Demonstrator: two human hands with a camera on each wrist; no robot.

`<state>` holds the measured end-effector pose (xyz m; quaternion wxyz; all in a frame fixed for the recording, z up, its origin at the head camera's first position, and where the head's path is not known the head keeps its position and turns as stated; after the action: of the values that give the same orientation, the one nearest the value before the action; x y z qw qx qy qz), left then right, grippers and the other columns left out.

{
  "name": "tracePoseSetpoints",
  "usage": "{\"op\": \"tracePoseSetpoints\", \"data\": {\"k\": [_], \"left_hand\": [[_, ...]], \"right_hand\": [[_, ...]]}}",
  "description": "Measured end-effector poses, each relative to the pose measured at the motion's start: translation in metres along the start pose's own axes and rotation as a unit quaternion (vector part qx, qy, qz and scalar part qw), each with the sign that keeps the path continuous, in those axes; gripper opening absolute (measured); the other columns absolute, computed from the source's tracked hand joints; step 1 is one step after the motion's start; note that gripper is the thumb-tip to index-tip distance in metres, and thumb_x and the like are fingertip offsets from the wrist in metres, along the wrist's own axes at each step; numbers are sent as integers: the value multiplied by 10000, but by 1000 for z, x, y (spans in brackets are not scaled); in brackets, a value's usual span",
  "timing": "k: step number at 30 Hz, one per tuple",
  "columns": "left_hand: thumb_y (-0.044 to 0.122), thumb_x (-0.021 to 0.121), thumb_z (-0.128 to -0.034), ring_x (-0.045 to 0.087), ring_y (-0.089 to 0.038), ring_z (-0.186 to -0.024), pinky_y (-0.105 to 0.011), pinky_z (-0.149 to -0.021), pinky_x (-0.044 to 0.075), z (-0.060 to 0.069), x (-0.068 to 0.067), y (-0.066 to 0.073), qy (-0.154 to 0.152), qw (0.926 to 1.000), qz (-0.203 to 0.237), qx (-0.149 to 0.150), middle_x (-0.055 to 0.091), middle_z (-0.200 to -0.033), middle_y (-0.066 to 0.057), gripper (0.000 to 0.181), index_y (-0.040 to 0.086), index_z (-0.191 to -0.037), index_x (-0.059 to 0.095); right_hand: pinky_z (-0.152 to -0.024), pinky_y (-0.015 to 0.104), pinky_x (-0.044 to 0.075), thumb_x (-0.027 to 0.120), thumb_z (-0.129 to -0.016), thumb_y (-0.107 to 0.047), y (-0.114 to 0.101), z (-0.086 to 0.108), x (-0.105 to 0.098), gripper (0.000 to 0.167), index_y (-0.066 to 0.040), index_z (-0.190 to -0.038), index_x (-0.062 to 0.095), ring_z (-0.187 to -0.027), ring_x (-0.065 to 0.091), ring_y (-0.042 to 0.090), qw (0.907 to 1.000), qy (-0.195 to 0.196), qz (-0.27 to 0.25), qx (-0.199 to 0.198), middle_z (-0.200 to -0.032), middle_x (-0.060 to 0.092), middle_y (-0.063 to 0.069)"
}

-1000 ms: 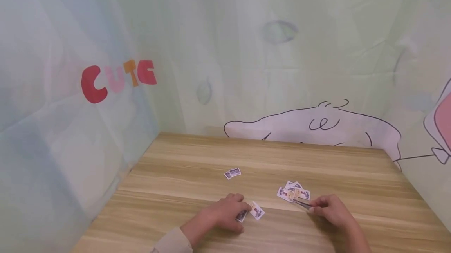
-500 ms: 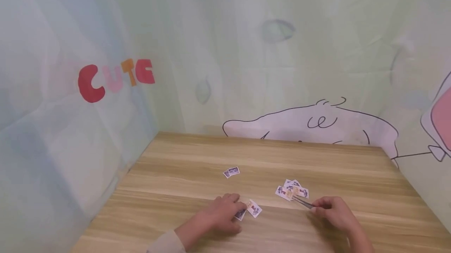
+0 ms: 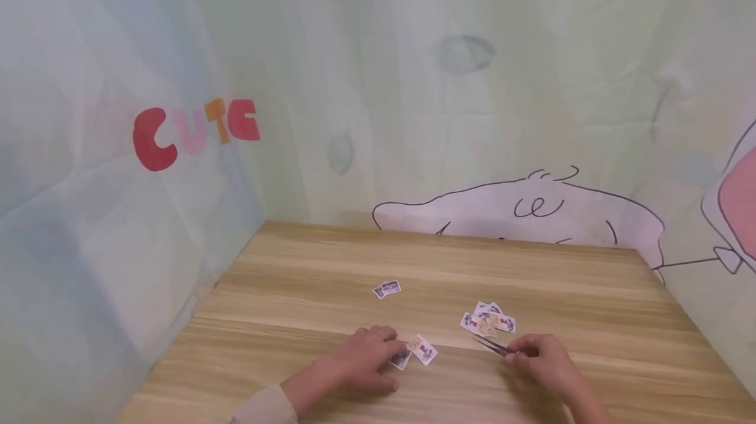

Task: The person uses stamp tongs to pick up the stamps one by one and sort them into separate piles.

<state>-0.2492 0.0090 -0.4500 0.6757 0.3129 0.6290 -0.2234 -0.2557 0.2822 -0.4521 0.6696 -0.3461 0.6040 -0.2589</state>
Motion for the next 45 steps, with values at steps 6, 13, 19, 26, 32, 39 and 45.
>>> {"op": "tracePoseSetpoints", "data": {"k": [6,13,19,26,32,39,45], "left_hand": [[470,681,-754,473,-196,-1111,-386,-879,426,0,2,-2,-62,9999,92,49,508,-1236,-51,576,217,-1258,564],[470,695,-745,466,-187,-1135,-387,-912,409,-1,4,-5,-154,9998,100,110,502,-1260,-34,595,225,-1269,555],[533,677,-724,444,-195,-1138,-413,-925,391,-5,6,-7,-154,9997,-105,185,496,-1251,-37,667,239,-1305,529],[570,684,-697,409,-256,-1192,-477,-924,392,-7,10,-11,-358,9993,-25,-91,440,-1329,-80,747,263,-1347,482],[578,682,-692,412,-250,-1180,-442,-899,410,-6,15,-10,-515,9984,15,-235,429,-1334,-89,762,272,-1356,467],[589,681,-676,437,-181,-1077,-380,-828,430,-7,18,-10,-485,9985,-106,-233,469,-1233,-29,764,274,-1342,480],[591,686,-672,441,-157,-1036,-343,-795,431,-9,15,-9,-490,9985,-85,-214,478,-1174,3,764,269,-1336,486]], "right_hand": [[-640,258,465,717,-768,-93,-7,2,10,221,49,-929,663,-767,553,182,9999,-73,-130,-18,-865,646,81],[-611,241,468,715,-765,-90,-19,1,23,225,63,-920,659,-697,542,115,9978,-349,-304,-476,-789,618,51],[-607,250,475,708,-750,-66,-24,-2,31,207,62,-901,649,-684,538,143,9957,-649,-235,-619,-773,600,47],[-621,248,454,693,-740,-49,-25,-5,41,163,44,-869,655,-681,525,115,9907,-1046,-123,-867,-764,598,34],[-602,248,455,698,-729,-43,-27,-8,46,138,26,-839,652,-659,524,98,9896,-1054,-35,-981,-750,600,15],[-602,252,451,691,-736,-40,-29,-11,52,103,1,-821,652,-654,531,103,9896,-1091,99,-928,-732,601,2],[-611,260,454,690,-745,-36,-33,-13,52,107,15,-829,648,-663,536,133,9898,-1117,43,-881,-741,606,11]]}}
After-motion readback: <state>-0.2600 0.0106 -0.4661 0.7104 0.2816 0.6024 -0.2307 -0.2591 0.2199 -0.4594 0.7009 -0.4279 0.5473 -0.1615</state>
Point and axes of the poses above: each hand's wrist, its own z-axis away from the middle knuckle, its own x-axis out of the palm, y = z × x, the point moved 8 cm from there along -z, towards the middle knuckle
